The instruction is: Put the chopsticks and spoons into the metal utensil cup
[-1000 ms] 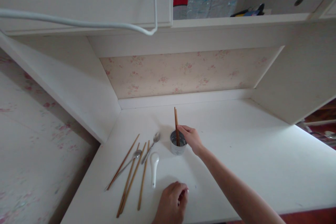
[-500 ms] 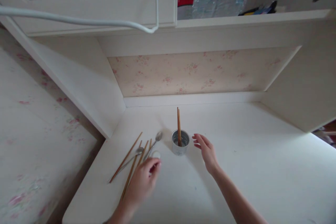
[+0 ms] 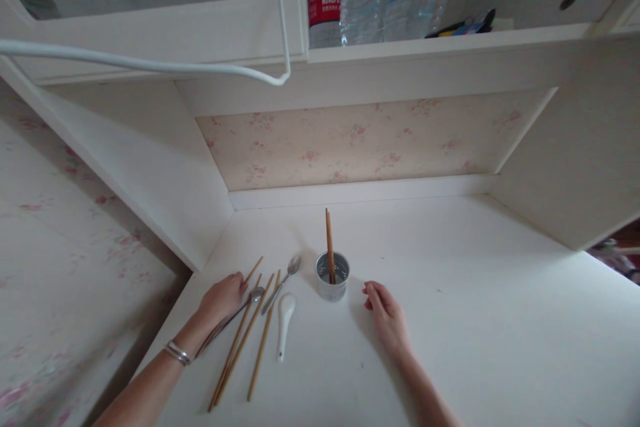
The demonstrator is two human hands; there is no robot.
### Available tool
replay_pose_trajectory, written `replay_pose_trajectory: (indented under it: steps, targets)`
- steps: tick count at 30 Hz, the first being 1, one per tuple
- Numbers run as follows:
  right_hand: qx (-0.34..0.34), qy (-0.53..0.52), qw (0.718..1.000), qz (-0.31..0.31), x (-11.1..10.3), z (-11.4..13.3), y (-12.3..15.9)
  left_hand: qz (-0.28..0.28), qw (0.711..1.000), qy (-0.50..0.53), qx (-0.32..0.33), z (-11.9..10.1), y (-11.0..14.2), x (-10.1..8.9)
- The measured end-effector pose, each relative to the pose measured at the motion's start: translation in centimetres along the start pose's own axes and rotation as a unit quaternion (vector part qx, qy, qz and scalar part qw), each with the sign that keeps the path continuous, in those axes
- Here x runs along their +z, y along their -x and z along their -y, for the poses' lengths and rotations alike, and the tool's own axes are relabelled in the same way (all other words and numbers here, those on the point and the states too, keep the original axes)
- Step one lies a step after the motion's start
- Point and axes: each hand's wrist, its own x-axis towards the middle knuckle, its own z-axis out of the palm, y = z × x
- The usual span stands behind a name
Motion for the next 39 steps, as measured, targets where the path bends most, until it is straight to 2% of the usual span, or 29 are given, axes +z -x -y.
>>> replay_pose_trajectory:
  steps: [3,5,8,11,12,14,16,18,20,23,30,39]
  targets:
    - [-0.008,0.002,1.000,0.002,0.0,0.1,0.0,-0.004,1.000,-0.008,0.001,-0.1,-0.9,-0.6]
    - [-0.017,0.012,1.000,0.002,0.0,0.2,0.0,-0.022,1.000,-0.009,0.000,-0.3,-1.6,-1.7]
    - [-0.023,0.026,0.999,0.008,0.0,0.0,-0.2,-0.071,0.997,-0.005,0.006,-1.1,-2.9,-4.5]
    - [-0.021,0.028,0.999,0.011,0.1,-0.5,-0.5,-0.139,0.990,0.025,0.029,-3.2,-3.6,-8.2]
    - [-0.022,0.028,0.999,0.010,0.1,-0.7,-0.5,-0.177,0.980,0.075,0.045,-4.2,-3.6,-9.5]
    - [-0.023,0.025,0.999,0.009,0.2,-1.1,-0.6,-0.237,0.944,0.210,0.087,-6.6,-3.2,-11.7]
    - [-0.025,0.025,0.999,0.008,0.3,-1.2,-0.6,-0.243,0.894,0.355,0.124,-9.3,-2.5,-13.3]
    - [-0.026,0.028,0.999,0.004,0.3,-1.2,-0.7,-0.230,0.846,0.450,0.169,-11.9,-2.0,-14.0]
    - [-0.025,0.035,0.999,0.003,0.3,-1.1,-0.7,-0.216,0.813,0.501,0.201,-14.0,-2.0,-13.8]
    - [-0.023,0.044,0.999,0.009,0.2,-0.9,-0.7,-0.195,0.802,0.522,0.215,-15.9,-2.7,-12.0]
    - [-0.021,0.040,0.999,0.018,0.2,-0.8,-0.7,-0.170,0.844,0.472,0.191,-17.1,-4.3,-6.8]
    - [-0.025,0.043,0.999,0.016,0.4,-0.8,-0.9,-0.164,0.857,0.453,0.181,-17.7,-4.1,-4.1]
